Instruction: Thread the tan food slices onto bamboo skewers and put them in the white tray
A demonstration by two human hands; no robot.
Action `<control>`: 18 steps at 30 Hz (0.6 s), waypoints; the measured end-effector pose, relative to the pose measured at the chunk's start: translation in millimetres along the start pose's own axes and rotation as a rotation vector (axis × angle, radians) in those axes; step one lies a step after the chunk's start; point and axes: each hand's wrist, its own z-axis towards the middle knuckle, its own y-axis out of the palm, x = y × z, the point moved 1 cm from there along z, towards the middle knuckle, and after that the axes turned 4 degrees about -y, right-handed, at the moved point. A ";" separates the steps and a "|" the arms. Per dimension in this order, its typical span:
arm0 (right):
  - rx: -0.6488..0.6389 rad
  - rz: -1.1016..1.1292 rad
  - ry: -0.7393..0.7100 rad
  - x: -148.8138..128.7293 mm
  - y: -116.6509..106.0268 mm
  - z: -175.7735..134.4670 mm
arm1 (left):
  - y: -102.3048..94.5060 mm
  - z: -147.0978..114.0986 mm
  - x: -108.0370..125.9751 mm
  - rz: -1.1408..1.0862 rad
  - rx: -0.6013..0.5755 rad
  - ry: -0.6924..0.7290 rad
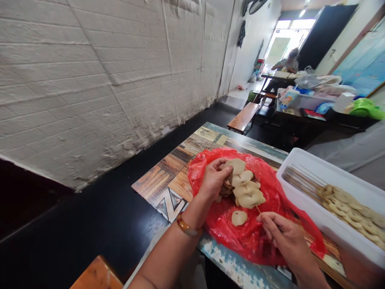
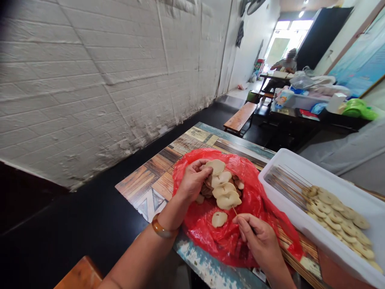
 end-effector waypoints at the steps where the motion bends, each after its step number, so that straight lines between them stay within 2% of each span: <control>1: 0.003 0.008 0.003 0.4 -0.2 -0.4 | 0.2 -0.2 0.1 0.001 0.000 0.004; 18: 0.018 0.001 0.017 -1.6 5.3 -1.0 | 3.4 -5.1 1.6 0.071 -0.011 0.041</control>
